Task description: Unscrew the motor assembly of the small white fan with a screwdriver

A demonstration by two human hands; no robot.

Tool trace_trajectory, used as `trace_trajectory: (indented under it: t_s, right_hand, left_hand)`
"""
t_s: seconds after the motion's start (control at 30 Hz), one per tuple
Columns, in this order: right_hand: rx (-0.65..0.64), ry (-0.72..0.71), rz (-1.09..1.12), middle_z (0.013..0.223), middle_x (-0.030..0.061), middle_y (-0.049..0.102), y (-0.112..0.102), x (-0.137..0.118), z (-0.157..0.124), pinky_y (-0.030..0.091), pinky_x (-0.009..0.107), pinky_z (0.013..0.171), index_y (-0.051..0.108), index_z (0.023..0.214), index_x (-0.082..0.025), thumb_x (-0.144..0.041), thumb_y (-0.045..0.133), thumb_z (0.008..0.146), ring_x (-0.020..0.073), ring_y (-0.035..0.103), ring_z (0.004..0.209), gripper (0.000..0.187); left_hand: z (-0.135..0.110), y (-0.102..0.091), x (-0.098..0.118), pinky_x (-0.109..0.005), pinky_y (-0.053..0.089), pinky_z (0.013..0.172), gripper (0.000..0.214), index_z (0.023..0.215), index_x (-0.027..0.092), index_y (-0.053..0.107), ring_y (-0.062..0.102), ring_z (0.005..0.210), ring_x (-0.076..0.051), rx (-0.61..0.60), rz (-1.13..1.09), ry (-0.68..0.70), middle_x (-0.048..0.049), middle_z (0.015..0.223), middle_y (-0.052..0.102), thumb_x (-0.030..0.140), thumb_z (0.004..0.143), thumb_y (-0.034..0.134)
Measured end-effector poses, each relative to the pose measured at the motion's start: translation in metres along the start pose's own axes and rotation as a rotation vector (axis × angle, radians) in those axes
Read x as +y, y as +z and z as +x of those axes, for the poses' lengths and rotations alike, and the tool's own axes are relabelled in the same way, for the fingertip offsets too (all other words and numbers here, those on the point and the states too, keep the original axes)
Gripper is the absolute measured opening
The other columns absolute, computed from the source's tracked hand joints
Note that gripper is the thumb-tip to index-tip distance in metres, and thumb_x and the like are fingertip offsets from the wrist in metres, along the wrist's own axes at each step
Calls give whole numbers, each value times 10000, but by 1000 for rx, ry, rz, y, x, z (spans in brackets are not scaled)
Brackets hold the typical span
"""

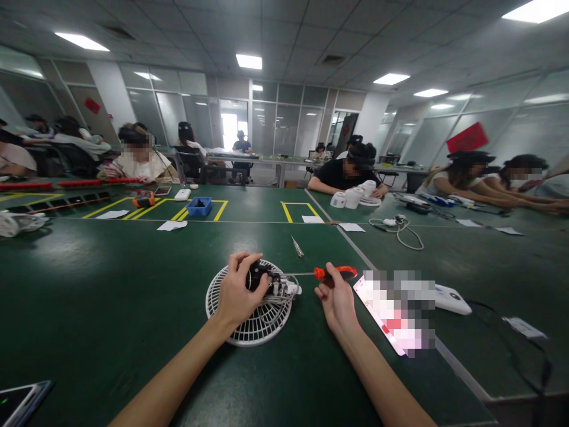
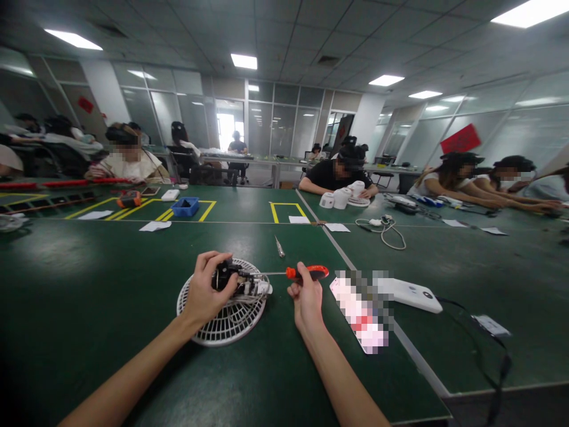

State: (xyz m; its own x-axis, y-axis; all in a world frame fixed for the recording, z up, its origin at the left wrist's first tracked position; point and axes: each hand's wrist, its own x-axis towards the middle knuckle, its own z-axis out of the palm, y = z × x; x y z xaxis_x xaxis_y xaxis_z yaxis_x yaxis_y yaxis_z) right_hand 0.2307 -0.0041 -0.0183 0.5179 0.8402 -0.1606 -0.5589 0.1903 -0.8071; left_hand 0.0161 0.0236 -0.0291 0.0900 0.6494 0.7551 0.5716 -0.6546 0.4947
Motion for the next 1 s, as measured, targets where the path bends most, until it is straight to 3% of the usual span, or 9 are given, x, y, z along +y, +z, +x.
trace_trajectory:
  t_s: [0.33,0.77,1.0]
  right_hand:
    - [-43,-41,-23,548,-110,436,0,-1,-2,335,220,425,466,713,-235,-440,923,598,56,334,434,514]
    - [-26,-27,5,536,-108,445,2,0,-3,302,208,406,472,694,-225,-433,950,556,47,323,425,539]
    - [-28,-17,8,546,-108,449,1,1,-1,309,203,411,473,698,-224,-409,952,557,47,330,431,533]
  left_hand:
    - [1,-1,1,-408,579,958,525,1428,263,500,621,1151,-234,-39,10,36,-85,1263,569,272,916,614]
    - [0,2,-2,-400,580,941,410,1300,246,593,626,1103,-227,23,-17,-8,-76,1210,553,295,900,668]
    - [3,2,5,-473,573,969,709,1493,280,408,621,1134,-257,22,-8,-106,-133,1403,457,304,845,696]
